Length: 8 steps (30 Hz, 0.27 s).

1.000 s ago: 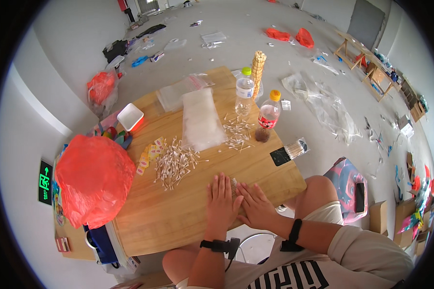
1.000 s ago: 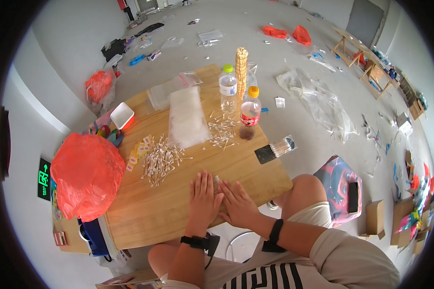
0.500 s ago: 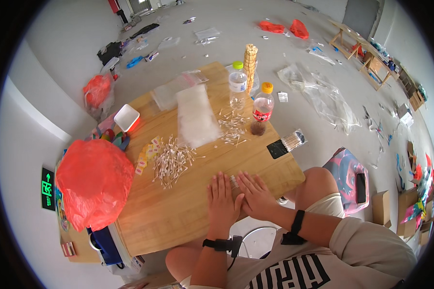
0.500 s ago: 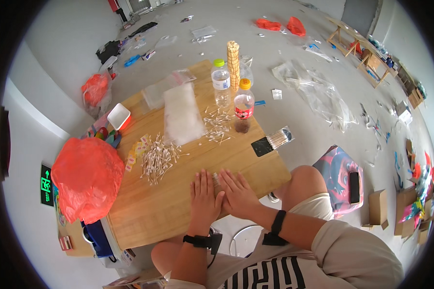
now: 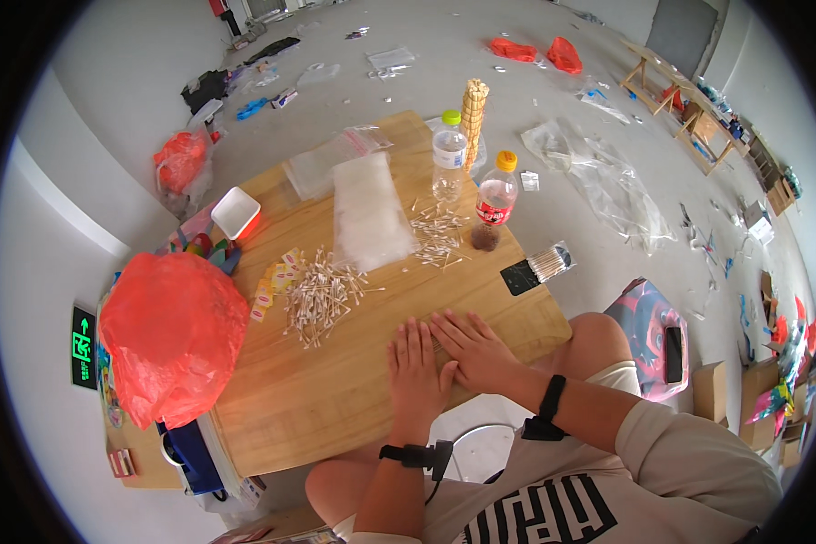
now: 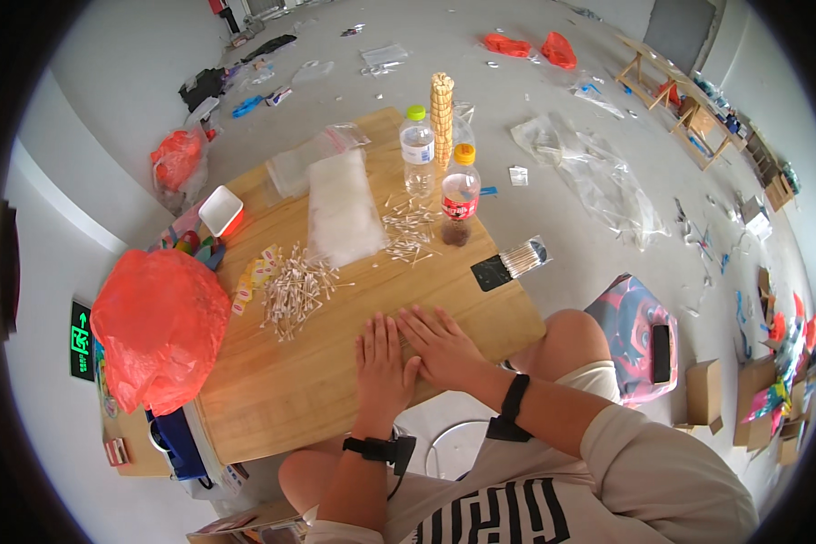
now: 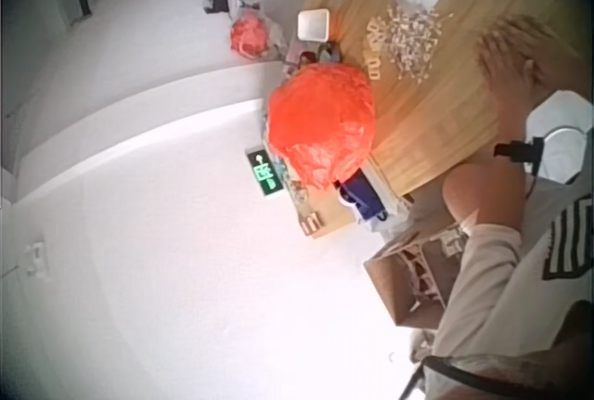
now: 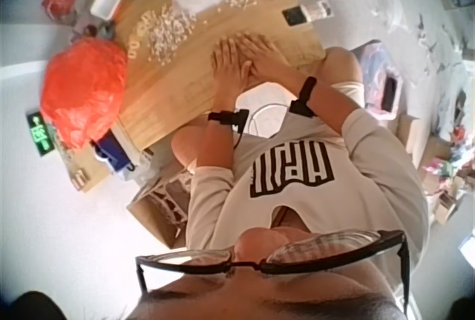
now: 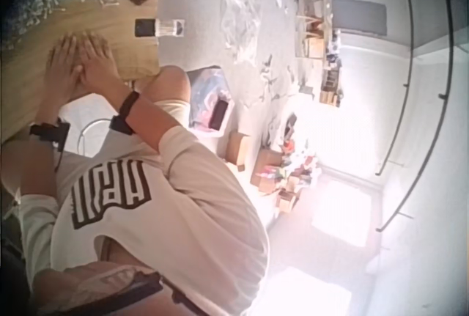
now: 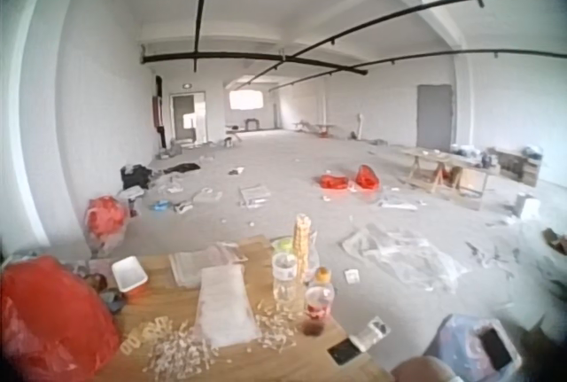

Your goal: Organizing small cotton swabs or wooden sticks on a table and briefly inspecting a kalimba.

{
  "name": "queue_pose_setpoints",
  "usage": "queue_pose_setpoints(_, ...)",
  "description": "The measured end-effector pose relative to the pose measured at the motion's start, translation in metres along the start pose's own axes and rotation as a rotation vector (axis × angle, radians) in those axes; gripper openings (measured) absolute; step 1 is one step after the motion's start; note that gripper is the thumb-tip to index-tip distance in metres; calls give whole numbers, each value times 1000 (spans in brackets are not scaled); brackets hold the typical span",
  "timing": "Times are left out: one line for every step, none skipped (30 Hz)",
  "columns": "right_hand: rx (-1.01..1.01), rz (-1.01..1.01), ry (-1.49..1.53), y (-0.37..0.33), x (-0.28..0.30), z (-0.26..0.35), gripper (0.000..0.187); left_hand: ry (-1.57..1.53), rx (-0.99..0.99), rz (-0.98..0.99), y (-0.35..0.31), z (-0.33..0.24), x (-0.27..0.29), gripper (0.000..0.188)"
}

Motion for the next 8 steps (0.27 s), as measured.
queue_pose_setpoints(5, -2, 5, 1, 0, 0, 71, 12, 3, 2, 0, 0, 0, 79)
queue_pose_setpoints(4, -1, 4, 1, -1, 0, 71, 10, 2, 3, 0, 1, -1, 79)
queue_pose_setpoints(1, -10, 9, 1, -2, 0, 72, 14, 2, -2, 0, 1, -1, 79)
queue_pose_setpoints(-2, -19, 14, 1, -3, 0, 72, 18, 1, -8, 0, 1, -1, 80)
queue_pose_setpoints(-1, -19, 14, 0, -4, -2, 72, 17, 2, -8, 1, 1, 0, 80)
queue_pose_setpoints(-11, -21, 54, -2, -4, -3, 73, 17, 2, -4, 1, 0, 1, 80)
queue_pose_setpoints(-21, -24, 95, -3, -4, -5, 74, 16, 2, 1, 1, 0, 2, 80)
queue_pose_setpoints(-26, -20, 102, -2, -5, -6, 75, 15, 3, 4, 1, 0, 2, 80)
Point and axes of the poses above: each hand's wrist, its own y-axis towards the middle knuckle, its own x-axis out of the back of the hand, z = x × y, the point moved 3 cm from there along y, towards the middle knuckle, and after that the axes turned 14 degrees about y, right-handed, at the moved point
